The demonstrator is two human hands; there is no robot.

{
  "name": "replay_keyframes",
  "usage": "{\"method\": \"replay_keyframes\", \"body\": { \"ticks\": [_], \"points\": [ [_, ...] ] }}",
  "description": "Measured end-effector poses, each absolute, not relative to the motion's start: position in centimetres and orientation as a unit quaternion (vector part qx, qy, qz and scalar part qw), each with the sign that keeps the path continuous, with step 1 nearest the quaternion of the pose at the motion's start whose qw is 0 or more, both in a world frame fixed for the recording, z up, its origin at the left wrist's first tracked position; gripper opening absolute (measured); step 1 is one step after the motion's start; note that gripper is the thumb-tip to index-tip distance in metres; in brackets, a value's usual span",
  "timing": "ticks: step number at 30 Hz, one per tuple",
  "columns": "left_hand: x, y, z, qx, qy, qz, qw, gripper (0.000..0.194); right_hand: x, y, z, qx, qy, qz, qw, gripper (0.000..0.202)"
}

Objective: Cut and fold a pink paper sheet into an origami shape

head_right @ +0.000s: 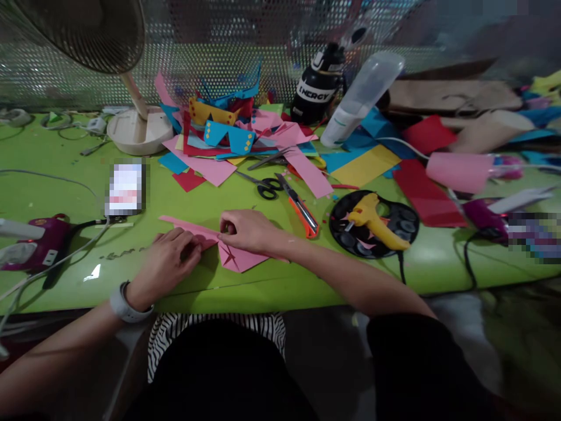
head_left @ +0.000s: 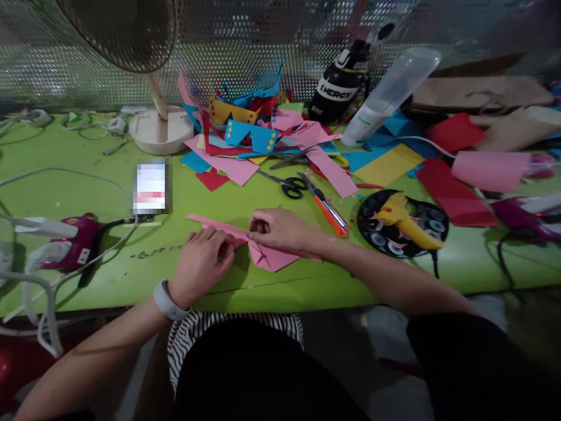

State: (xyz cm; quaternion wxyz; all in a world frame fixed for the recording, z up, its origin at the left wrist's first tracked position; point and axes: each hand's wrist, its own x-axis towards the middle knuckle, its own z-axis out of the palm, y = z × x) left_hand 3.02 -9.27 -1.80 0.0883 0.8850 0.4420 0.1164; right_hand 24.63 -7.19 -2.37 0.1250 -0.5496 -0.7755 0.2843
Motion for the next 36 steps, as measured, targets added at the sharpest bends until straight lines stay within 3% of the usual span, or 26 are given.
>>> {"method": "replay_keyframes", "body": {
  "ticks": [3,9,21,36],
  "points": [
    [3.0,-9.2,-1.8,0.884,0.442,0.116,0.094,0.01,24.6,-7.5,-2.3,-0.548,-0.781,0.271,0.132,0.017],
    [3.0,-9.1,-2.0,0.881,0.448,0.109,0.106,0.012,24.4,-9.6,-0.8,-0.53,-0.805,0.13,0.231,0.017],
    [3.0,-9.0,-1.6,0.871,0.442,0.144,0.16,0.011,24.1,-9.0,-1.0,-0.539,-0.796,0.244,0.128,0.011],
    [3.0,-9.0,-1.7,0.876,0.438,0.132,0.153,0.008,23.8,-9.4,-2.8,-0.465,-0.854,0.166,0.163,0.023]
  ]
}}
